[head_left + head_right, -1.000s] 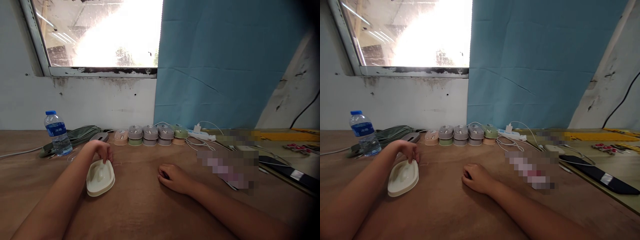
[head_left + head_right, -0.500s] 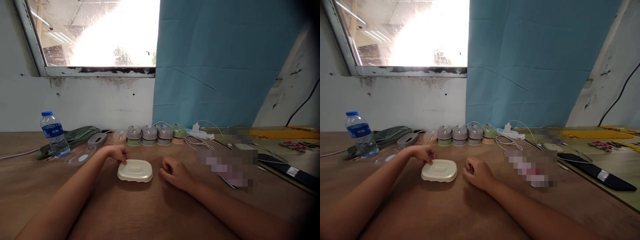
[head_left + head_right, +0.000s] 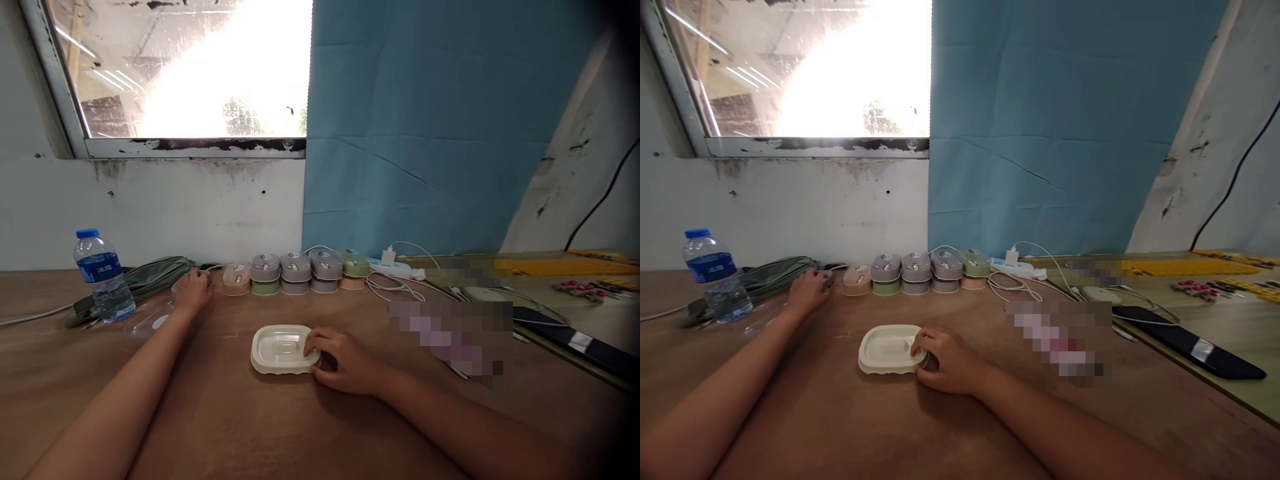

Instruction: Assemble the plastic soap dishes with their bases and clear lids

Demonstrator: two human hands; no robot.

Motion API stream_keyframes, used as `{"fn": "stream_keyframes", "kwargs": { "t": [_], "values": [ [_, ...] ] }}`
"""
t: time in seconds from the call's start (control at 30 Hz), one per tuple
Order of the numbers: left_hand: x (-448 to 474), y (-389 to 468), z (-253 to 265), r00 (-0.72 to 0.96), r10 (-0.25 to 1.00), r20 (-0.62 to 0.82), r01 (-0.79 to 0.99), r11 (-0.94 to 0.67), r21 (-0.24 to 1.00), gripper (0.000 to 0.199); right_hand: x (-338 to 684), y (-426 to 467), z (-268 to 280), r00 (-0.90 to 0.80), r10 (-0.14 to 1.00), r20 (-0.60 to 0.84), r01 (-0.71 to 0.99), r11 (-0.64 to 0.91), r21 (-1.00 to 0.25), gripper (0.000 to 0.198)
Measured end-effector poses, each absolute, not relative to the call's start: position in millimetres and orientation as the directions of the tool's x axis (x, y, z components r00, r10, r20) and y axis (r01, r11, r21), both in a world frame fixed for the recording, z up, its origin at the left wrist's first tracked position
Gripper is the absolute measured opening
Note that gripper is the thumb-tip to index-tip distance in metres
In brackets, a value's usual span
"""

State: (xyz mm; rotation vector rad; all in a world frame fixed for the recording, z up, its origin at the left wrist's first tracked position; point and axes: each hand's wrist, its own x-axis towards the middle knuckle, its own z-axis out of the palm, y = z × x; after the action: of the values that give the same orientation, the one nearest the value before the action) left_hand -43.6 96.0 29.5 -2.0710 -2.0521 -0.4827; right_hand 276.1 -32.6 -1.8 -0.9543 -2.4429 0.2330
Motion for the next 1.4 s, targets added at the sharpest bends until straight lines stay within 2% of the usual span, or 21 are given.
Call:
{"fn": "stream_keyframes", "kwargs": {
  "t": [0.1, 0.33, 0.47, 0.67, 0.73, 0.8, 0.87, 0.93, 1.03, 1.2, 1.3, 1.4],
  "values": [
    [-69.3, 99.7, 16.3, -0.085, 0.917, 0.39, 0.996, 0.078, 0.036, 0.043, 275.2, -31.9, -2.4, -0.627, 0.667, 0.403, 0.59, 0.744, -0.314, 0.021],
    [-86.5, 108.4, 5.2, -0.084, 0.917, 0.389, 0.996, 0.093, -0.003, 0.036, 274.3, -32.6, 0.1, -0.612, 0.68, 0.405, 0.617, 0.73, -0.293, 0.013],
    [-83.8, 108.3, 8.2, -0.099, 0.89, 0.445, 0.995, 0.087, 0.048, 0.033, 276.0, -32.5, 1.5, -0.611, 0.687, 0.393, 0.63, 0.723, -0.284, 0.012],
    [-70.1, 108.8, 27.5, -0.199, 0.772, 0.603, 0.974, 0.089, 0.207, 0.037, 276.6, -32.8, 0.2, -0.615, 0.694, 0.375, 0.627, 0.718, -0.302, 0.017],
    [-57.9, 107.4, 40.9, -0.232, 0.692, 0.684, 0.952, 0.017, 0.305, 0.039, 275.3, -34.6, 0.7, -0.598, 0.693, 0.403, 0.611, 0.719, -0.331, 0.031],
    [-40.0, 101.3, 57.4, -0.267, 0.57, 0.777, 0.897, -0.149, 0.417, 0.037, 274.0, -37.2, 2.1, -0.566, 0.703, 0.432, 0.606, 0.709, -0.36, 0.044],
    [-18.1, 88.8, 74.2, -0.261, 0.48, 0.838, 0.828, -0.335, 0.45, 0.036, 273.5, -39.3, 2.9, -0.531, 0.721, 0.446, 0.615, 0.69, -0.382, 0.048],
    [3.9, 69.8, 86.4, -0.178, 0.491, 0.853, 0.756, -0.487, 0.438, 0.034, 274.2, -39.8, 1.7, -0.489, 0.737, 0.467, 0.623, 0.669, -0.404, 0.053],
    [26.8, 34.5, 87.7, 0.089, 0.529, 0.844, 0.647, -0.675, 0.355, 0.03, 276.5, -36.8, -4.2, -0.401, 0.732, 0.551, 0.611, 0.662, -0.434, 0.064],
    [21.3, -11.9, 52.7, 0.515, 0.519, 0.682, 0.523, -0.821, 0.229, 0.021, 277.8, -30.5, -10.9, -0.342, 0.646, 0.683, 0.575, 0.718, -0.392, 0.075],
    [5.3, -20.2, 31.0, 0.665, 0.516, 0.539, 0.425, -0.856, 0.295, 0.021, 276.8, -32.2, -7.0, -0.398, 0.67, 0.627, 0.608, 0.704, -0.366, 0.079],
    [-3.9, -17.6, 17.0, 0.727, 0.528, 0.439, 0.38, -0.842, 0.384, 0.02, 276.0, -35.6, -2.1, -0.48, 0.717, 0.506, 0.62, 0.685, -0.382, 0.076]
  ]
}}
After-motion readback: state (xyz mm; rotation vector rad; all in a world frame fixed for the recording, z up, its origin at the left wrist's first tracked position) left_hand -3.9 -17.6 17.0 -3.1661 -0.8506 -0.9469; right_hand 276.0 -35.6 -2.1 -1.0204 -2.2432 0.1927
